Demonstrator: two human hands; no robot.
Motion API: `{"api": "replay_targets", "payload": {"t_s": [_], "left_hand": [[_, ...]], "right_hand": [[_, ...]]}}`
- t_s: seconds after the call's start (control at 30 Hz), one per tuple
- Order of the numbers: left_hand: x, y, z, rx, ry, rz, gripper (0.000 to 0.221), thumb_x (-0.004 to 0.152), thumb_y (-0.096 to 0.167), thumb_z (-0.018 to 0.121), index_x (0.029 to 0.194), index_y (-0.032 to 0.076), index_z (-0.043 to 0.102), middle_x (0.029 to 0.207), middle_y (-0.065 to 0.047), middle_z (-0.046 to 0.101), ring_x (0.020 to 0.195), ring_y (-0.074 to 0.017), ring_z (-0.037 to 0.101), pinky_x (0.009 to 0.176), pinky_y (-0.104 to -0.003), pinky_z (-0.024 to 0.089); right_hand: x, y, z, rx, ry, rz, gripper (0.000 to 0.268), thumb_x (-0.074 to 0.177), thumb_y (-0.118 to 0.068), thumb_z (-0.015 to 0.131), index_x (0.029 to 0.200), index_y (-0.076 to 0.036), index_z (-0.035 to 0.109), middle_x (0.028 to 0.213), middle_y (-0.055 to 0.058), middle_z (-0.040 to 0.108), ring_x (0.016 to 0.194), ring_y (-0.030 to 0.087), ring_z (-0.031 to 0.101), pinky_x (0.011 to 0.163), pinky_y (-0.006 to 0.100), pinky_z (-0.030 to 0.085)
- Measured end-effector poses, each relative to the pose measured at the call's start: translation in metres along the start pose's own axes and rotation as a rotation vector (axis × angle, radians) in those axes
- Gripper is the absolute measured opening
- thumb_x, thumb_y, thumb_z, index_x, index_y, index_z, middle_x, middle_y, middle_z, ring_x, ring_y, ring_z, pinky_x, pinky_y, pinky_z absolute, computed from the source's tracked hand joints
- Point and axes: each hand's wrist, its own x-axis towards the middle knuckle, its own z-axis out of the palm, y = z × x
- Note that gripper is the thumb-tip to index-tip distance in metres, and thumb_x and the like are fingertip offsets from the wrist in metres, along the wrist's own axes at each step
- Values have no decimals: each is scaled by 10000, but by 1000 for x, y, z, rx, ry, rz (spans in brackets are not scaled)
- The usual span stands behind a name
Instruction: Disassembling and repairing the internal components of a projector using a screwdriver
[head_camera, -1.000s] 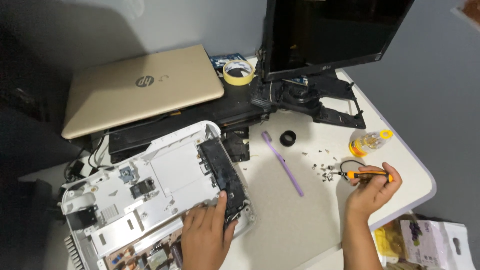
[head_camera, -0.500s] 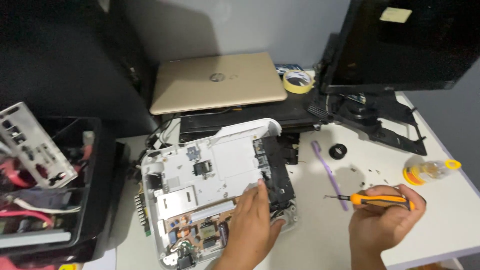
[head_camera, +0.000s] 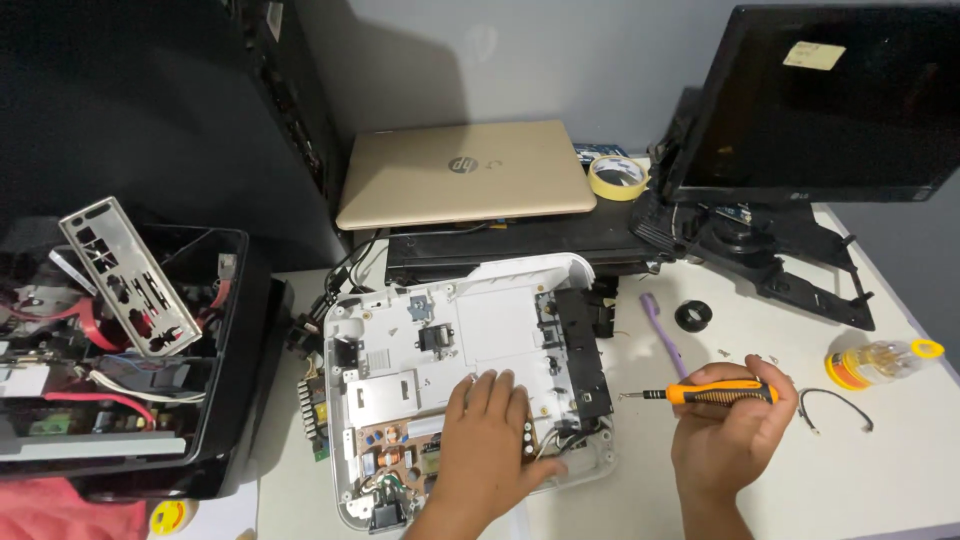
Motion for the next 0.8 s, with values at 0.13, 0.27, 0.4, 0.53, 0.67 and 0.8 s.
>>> {"api": "replay_targets", "payload": {"t_s": [0.13,0.27,0.4,0.53,0.67,0.8], "left_hand": [[-7,2,-7,10,-96,80,1110,752,838,714,1484,39,473,1393,-141,525,1279,-362,455,1151,-574,219],[-13,3,-1,58,-31,101,1095,728,811,776,1444,27,513,1362,-165,548,1232,-362,496,1114,-568,278],[-10,3,0,35,-88,106,1096,704,760,851,1420,-4,528,1322,-213,551,1225,-404,485,1054,-533,333],[-21,12,-1,-65,-33,145,1052,594,662,962,1269,-58,597,1192,-262,557,1113,-440,518,953,-544,408],[-43,30,28,-26,-123,149,1100,655,691,892,1387,-58,558,1382,-364,507,1228,-530,484,1012,-608,366],[-70,57,36,-32,417,205,142,1013,96,618,955,-26,662,1051,-277,657,946,-460,622,785,-517,493]], "right_hand": [[-5,-2,-16,10,31,52,401,1102,-443,414,1372,-146,420,916,151,602,712,259,573,499,326,435],[-7,-8,-32,3,58,73,302,1093,-268,354,1364,-163,436,917,147,603,719,263,571,518,307,414],[-8,-11,-43,10,42,5,330,1118,-315,366,1382,-129,426,920,185,588,785,277,564,518,323,425],[-11,-12,-59,85,39,-51,615,1036,-590,578,1404,-127,411,916,167,566,831,214,547,518,243,382],[-7,-21,-63,-63,70,-139,733,1080,-734,459,1445,-102,385,960,226,551,782,272,563,503,281,359],[-17,-46,-43,-196,236,-76,381,1084,-361,398,1389,-134,433,950,185,593,808,259,575,549,267,348]]}}
